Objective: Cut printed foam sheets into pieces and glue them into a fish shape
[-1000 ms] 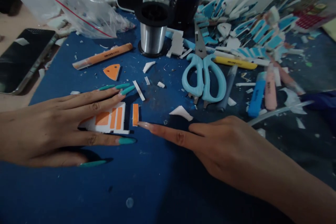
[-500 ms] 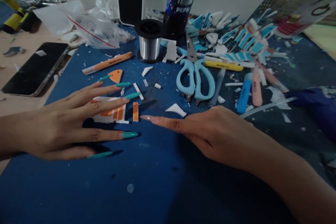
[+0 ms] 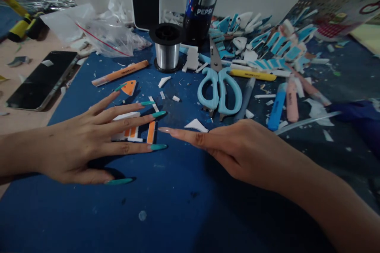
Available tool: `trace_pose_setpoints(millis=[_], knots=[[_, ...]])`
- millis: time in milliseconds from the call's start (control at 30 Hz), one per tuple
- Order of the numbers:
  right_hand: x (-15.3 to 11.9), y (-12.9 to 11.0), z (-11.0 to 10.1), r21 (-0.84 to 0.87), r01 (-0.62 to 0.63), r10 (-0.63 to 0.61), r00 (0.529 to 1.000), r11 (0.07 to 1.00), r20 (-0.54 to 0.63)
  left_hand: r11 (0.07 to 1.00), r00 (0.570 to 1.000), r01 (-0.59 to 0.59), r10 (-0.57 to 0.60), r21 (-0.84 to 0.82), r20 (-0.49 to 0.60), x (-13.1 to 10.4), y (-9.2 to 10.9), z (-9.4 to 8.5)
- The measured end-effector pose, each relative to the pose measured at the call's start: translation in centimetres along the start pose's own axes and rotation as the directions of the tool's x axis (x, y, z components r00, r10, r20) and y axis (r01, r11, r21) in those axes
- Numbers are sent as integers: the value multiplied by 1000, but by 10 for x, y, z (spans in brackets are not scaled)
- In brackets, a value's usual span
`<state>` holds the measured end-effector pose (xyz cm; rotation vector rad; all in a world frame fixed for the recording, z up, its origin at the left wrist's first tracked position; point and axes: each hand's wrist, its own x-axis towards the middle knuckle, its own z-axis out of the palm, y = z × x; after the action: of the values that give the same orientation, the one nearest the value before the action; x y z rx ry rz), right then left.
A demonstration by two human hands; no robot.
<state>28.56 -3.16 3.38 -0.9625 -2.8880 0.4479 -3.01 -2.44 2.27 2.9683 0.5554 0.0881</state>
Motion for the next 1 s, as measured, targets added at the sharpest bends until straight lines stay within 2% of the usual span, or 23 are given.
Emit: trace_pose_setpoints(millis=[200, 300, 467, 700, 867, 1000], knots=[[0, -1, 0, 38, 9, -10, 1000, 999, 10, 999, 999, -42, 42, 7, 16, -1, -2, -2], [0, -3, -2, 54, 25, -29, 998, 998, 62, 1000, 1000, -8, 8, -12, -13, -2, 0, -2], [-2, -5, -3, 95, 21, -32, 993, 995, 117, 1000, 999, -27, 27, 9, -23, -2, 0, 0], [-1, -6, -1, 43, 34, -38, 994, 998, 102, 991, 991, -129, 130, 47, -25, -2, -5, -2], [-1, -6, -1, 36, 46, -48, 996, 998, 79, 994, 991, -109, 111, 22, -74, -5, -4, -1], [0, -7, -1, 26, 39, -41, 995, 999, 88, 997, 985, -71, 69, -6, -157, -8, -1, 0]])
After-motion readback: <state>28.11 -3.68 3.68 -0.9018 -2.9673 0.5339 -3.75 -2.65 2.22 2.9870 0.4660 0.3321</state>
